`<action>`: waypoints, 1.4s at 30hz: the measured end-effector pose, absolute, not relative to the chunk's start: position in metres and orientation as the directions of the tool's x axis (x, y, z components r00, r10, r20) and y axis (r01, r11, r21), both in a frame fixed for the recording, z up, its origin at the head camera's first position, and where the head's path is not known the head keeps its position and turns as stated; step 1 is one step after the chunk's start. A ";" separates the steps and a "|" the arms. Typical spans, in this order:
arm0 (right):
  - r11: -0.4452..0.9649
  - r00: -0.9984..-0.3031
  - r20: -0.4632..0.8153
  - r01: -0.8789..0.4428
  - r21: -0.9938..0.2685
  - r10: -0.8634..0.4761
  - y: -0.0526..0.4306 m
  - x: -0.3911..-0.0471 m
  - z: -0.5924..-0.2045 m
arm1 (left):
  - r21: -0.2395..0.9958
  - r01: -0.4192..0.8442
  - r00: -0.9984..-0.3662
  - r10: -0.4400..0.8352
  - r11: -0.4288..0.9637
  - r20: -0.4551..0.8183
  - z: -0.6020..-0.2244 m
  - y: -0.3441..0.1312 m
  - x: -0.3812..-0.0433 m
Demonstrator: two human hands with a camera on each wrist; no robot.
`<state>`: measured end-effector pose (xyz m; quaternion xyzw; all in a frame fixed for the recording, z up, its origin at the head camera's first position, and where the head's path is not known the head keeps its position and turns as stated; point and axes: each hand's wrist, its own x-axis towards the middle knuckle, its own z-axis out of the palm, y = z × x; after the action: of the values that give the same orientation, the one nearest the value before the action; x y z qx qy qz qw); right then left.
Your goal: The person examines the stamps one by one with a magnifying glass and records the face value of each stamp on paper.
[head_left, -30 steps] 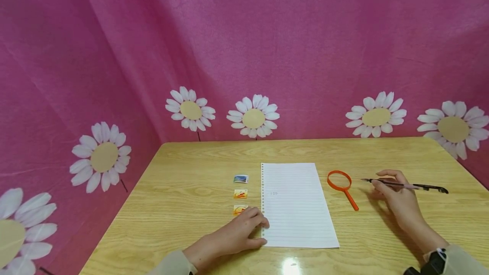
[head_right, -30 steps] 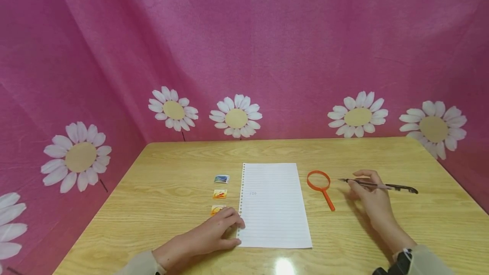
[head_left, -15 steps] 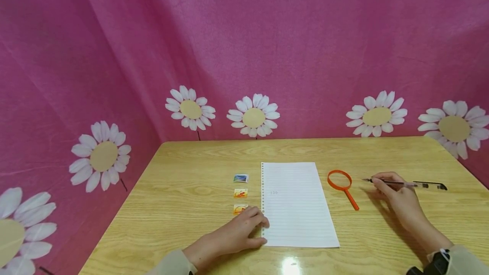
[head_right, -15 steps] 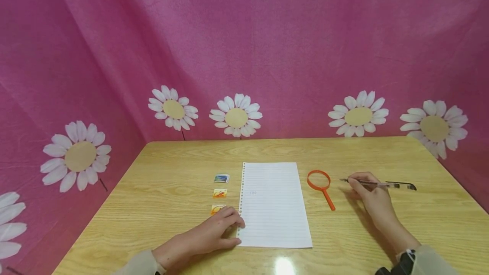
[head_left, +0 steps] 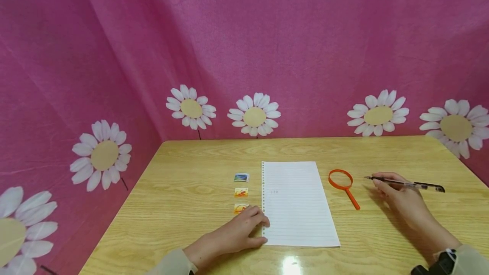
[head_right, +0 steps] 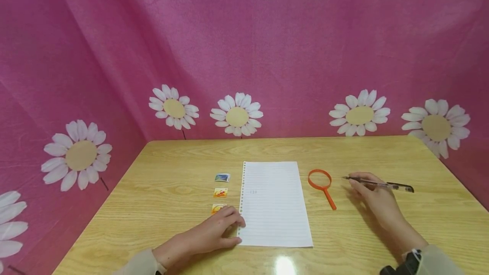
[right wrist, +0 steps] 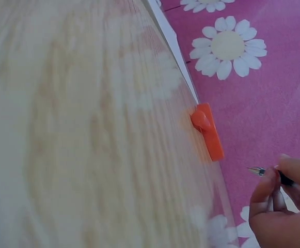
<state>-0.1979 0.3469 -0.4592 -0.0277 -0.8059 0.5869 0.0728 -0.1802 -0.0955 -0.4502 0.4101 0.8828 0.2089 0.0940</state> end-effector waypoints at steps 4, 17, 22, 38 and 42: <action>0.233 -0.979 0.200 -0.187 -0.954 0.037 0.351 -0.193 -0.460 | 0.444 0.686 -0.645 0.764 0.577 0.004 -0.450 -0.096 -0.180; 0.133 -0.987 0.155 -0.148 -0.980 0.040 0.369 -0.191 -0.453 | 0.441 0.684 -0.651 0.759 0.581 0.007 -0.450 -0.095 -0.180; 0.149 -0.992 0.095 -0.082 -0.985 0.086 0.370 -0.192 -0.451 | 0.440 0.677 -0.655 0.756 0.590 -0.005 -0.449 -0.095 -0.181; 0.829 -0.916 0.348 -0.346 -0.439 -0.198 0.367 -0.229 -0.451 | 0.445 0.680 -0.647 0.762 0.583 -0.009 -0.451 -0.095 -0.181; 0.820 -0.854 0.406 -0.468 -0.328 -0.325 0.367 -0.239 -0.455 | 0.437 0.699 -0.634 0.773 0.566 0.012 -0.451 -0.097 -0.181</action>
<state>-0.2393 0.3670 -0.4554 0.2113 -0.9391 0.2125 0.1683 -0.1806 -0.0971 -0.4505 0.4180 0.8803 0.2053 0.0907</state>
